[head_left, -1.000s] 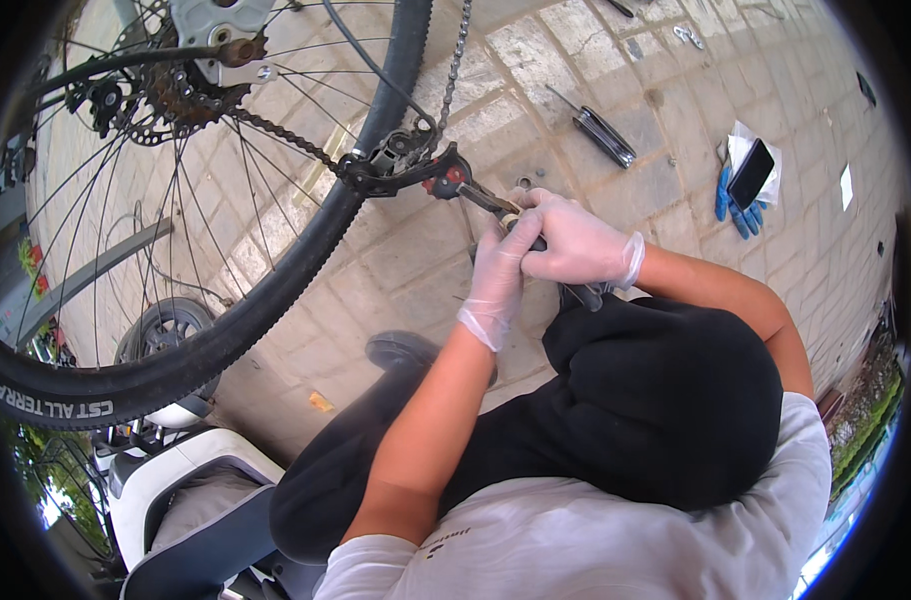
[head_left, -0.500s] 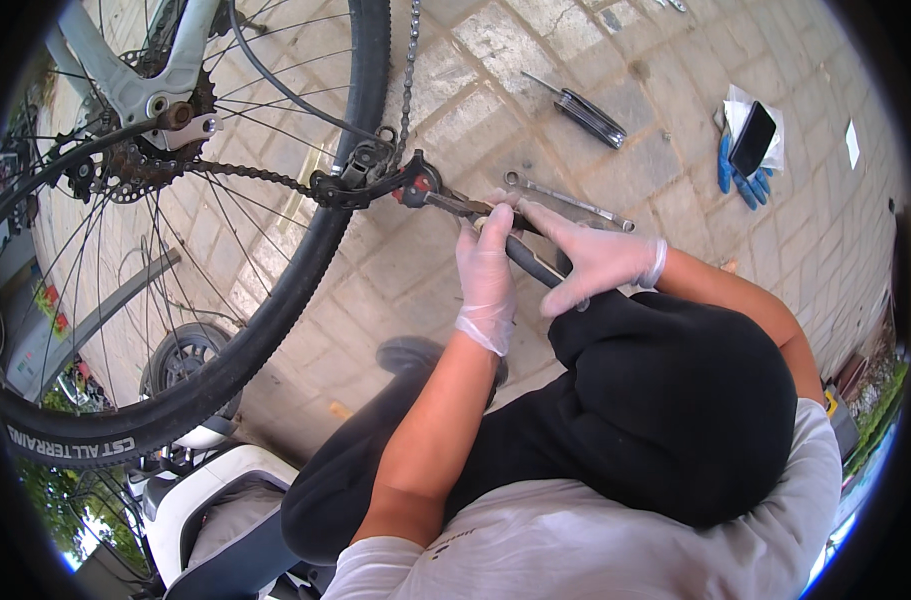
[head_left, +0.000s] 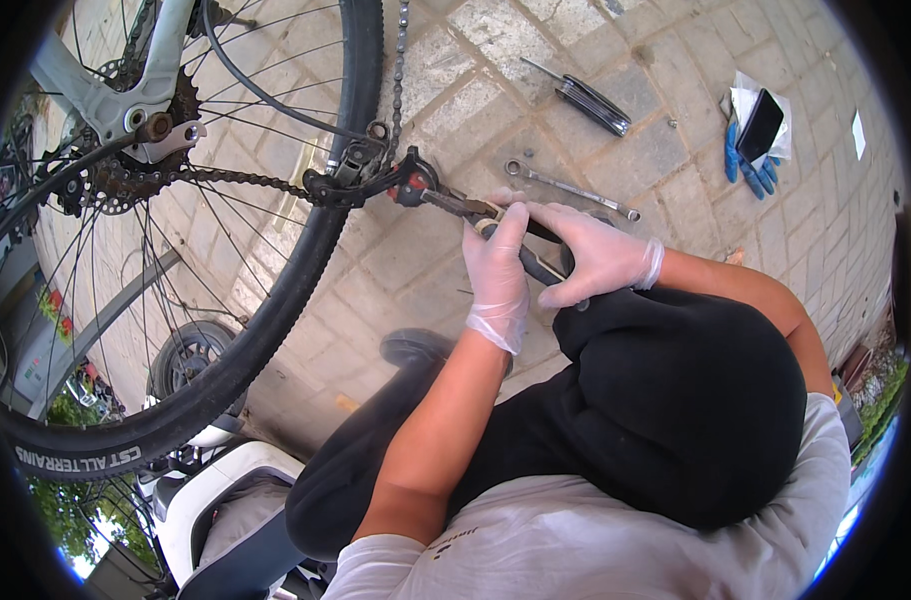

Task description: The person uses a wrench to loosen the rear derailleur bolt, then uses pliers to remove the derailleur from the bicycle frame. They manipulate the derailleur and chain, then reattach the derailleur and tighten the bolt.

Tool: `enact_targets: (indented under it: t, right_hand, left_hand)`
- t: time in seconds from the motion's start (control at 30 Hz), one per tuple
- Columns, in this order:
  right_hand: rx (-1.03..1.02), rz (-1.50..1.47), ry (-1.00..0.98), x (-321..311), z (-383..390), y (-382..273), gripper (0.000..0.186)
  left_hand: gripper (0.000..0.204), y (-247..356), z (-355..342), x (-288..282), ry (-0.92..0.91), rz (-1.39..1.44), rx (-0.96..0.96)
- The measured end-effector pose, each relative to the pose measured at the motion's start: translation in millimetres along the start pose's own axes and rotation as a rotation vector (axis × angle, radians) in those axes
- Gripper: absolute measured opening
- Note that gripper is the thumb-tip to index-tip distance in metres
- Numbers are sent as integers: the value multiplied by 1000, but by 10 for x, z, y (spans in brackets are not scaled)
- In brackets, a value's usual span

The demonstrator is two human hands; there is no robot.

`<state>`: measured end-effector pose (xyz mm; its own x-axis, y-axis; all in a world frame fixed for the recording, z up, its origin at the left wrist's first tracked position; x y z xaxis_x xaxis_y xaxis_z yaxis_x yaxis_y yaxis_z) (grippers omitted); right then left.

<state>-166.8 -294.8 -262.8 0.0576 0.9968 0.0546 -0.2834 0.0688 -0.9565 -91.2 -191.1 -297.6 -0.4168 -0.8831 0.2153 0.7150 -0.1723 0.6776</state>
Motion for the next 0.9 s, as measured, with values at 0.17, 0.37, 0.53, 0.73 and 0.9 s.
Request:
enact_targets:
  t: [0.17,0.37,0.53,0.73,0.9]
  right_hand:
    - [-10,-114,44,6,15,46,86]
    - [19,-142,72,21,21,74,78]
    - [26,-166,65,23,37,40,75]
    - [36,-148,65,40,41,69,77]
    - [58,21,54,54,45,136,91]
  left_hand:
    - [28,9,6,0,61,-10,29]
    - [24,49,32,16,122,-57,23]
    - [20,78,22,23,113,-78,39]
    - [18,82,14,7,103,-103,47]
    - [26,16,13,10,50,-39,20]
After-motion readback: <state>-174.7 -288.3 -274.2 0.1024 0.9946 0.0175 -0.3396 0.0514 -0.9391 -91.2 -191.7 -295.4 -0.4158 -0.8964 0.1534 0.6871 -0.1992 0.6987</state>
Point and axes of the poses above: each hand's wrist, its own z-axis away from the middle knuckle, its own x-axis out of the palm, y = z × x, the point moved 6 cm from there along -z, towards the middle knuckle, and after that the axes turned 9 degrees about -z, right-handed, at the moved point
